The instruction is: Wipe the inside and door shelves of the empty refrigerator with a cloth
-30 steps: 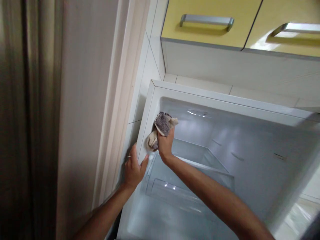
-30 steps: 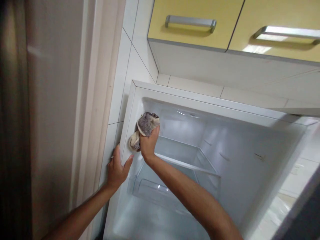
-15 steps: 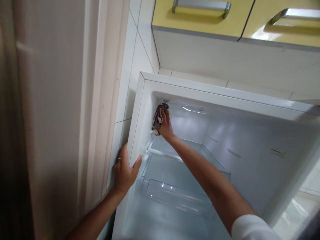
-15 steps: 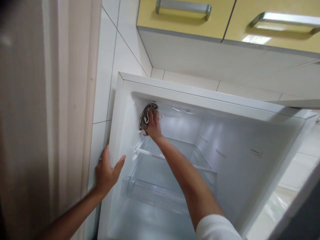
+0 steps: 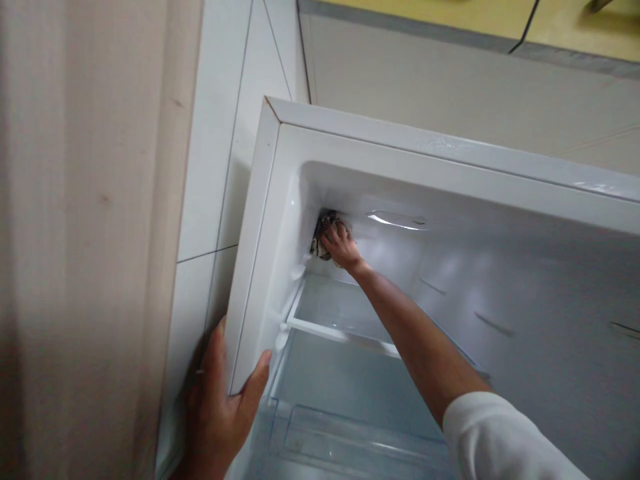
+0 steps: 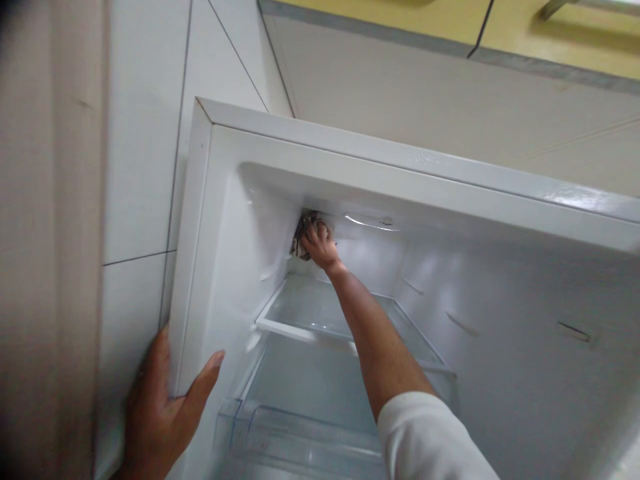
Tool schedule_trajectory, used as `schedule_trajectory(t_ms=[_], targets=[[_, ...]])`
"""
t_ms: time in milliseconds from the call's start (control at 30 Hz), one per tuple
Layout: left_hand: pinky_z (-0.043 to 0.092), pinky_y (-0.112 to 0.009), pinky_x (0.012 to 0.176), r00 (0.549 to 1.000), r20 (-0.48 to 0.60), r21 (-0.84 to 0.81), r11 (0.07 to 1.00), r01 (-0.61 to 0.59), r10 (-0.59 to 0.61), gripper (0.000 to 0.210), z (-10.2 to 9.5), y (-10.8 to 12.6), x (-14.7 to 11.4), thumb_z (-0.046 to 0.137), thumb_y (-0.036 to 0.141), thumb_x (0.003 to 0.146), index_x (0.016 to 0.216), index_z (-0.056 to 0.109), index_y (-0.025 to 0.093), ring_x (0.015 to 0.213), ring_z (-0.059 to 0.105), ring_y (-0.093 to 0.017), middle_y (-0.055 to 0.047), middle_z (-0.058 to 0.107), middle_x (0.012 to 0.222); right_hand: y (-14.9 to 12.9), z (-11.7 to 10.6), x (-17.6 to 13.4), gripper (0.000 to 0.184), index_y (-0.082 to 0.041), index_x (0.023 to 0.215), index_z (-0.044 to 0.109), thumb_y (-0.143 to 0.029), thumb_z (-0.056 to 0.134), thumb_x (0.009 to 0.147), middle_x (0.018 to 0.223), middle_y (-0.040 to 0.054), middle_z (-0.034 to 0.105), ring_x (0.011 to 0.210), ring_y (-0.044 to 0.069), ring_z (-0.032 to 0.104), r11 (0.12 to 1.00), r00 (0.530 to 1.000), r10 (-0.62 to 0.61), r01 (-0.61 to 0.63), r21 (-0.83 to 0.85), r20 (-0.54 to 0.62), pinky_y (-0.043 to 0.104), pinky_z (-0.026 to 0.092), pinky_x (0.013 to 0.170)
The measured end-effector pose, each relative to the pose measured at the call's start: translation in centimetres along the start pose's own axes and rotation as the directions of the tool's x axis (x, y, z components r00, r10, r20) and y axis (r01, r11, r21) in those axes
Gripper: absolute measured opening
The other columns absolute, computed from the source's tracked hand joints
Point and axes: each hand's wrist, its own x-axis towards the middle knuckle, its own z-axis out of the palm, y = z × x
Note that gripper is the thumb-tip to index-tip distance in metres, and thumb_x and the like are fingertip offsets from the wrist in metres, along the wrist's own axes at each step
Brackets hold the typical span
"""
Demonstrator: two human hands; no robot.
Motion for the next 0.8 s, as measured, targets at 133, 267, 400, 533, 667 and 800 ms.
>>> schedule_trajectory(t_ms=[133,267,400,533,667,800], targets=[[0.062,-0.044,0.088,1.0,0.006,-0.019,0.999,0.028,-0.028,0.074,-0.1,0.1,0.0,0.066,0.046,0.092,0.156,0.039,0.02,0.112,0.069,-0.032,-0.016,0.067,0.13,1.7,0.2,-0.7,0.046,-0.026,0.134,0.065,-0.012,0.039,0.098,0.157,0.0129,0.044,0.147,0.043,0.026,0.998,0.998,0.063,-0.062,-0.02,0.029,0.072,0.034,0.109],[0.06,-0.048,0.096,0.997,0.041,-0.032,0.997,0.072,-0.071,0.074,-0.3,0.2,0.0,0.064,0.049,0.092,0.155,0.04,0.019,0.117,0.067,-0.033,-0.017,0.065,0.134,4.4,-1.1,-3.1,0.048,-0.03,0.129,0.068,-0.007,0.049,0.091,0.152,0.012,0.05,0.147,0.042,0.027,0.955,0.96,0.261,-0.243,0.168,-0.097,0.07,0.04,0.104],[0.06,-0.045,0.093,0.997,0.033,-0.016,0.997,0.071,-0.07,0.073,-0.3,0.3,0.2,0.064,0.051,0.092,0.153,0.043,0.018,0.114,0.068,-0.032,-0.016,0.067,0.13,8.8,-4.0,-8.1,0.038,-0.026,0.117,0.072,-0.012,0.052,0.089,0.143,0.0152,0.055,0.145,0.041,0.029,0.853,0.835,0.501,-0.432,0.293,-0.226,0.07,0.037,0.105],[0.062,-0.042,0.083,0.992,0.052,-0.025,0.993,0.116,-0.114,0.073,-0.3,0.4,0.3,0.064,0.055,0.091,0.151,0.046,0.017,0.102,0.071,-0.031,-0.014,0.07,0.119,12.1,-6.6,-12.5,0.022,-0.018,0.1,0.073,-0.021,0.056,0.086,0.128,0.0241,0.055,0.135,0.039,0.04,0.68,0.617,0.732,-0.631,0.374,-0.289,0.065,0.035,0.103],[0.062,-0.044,0.084,0.992,0.044,-0.018,0.993,0.118,-0.117,0.074,-0.3,0.4,0.2,0.064,0.055,0.09,0.151,0.046,0.017,0.104,0.071,-0.033,-0.016,0.069,0.121,12.1,-6.2,-14.0,0.02,-0.017,0.096,0.068,-0.026,0.071,0.078,0.124,0.0195,0.054,0.125,0.036,0.049,0.547,0.496,0.837,-0.737,0.396,-0.232,0.061,0.038,0.105],[0.061,-0.047,0.09,0.992,0.041,-0.01,0.992,0.124,-0.123,0.073,-0.3,0.5,0.1,0.064,0.054,0.091,0.151,0.046,0.016,0.113,0.068,-0.035,-0.018,0.067,0.129,10.0,-4.0,-13.3,0.034,-0.016,0.114,0.062,-0.024,0.074,0.084,0.13,0.0118,0.054,0.122,0.03,0.052,0.408,0.402,0.91,-0.822,0.397,-0.103,0.057,0.042,0.107]])
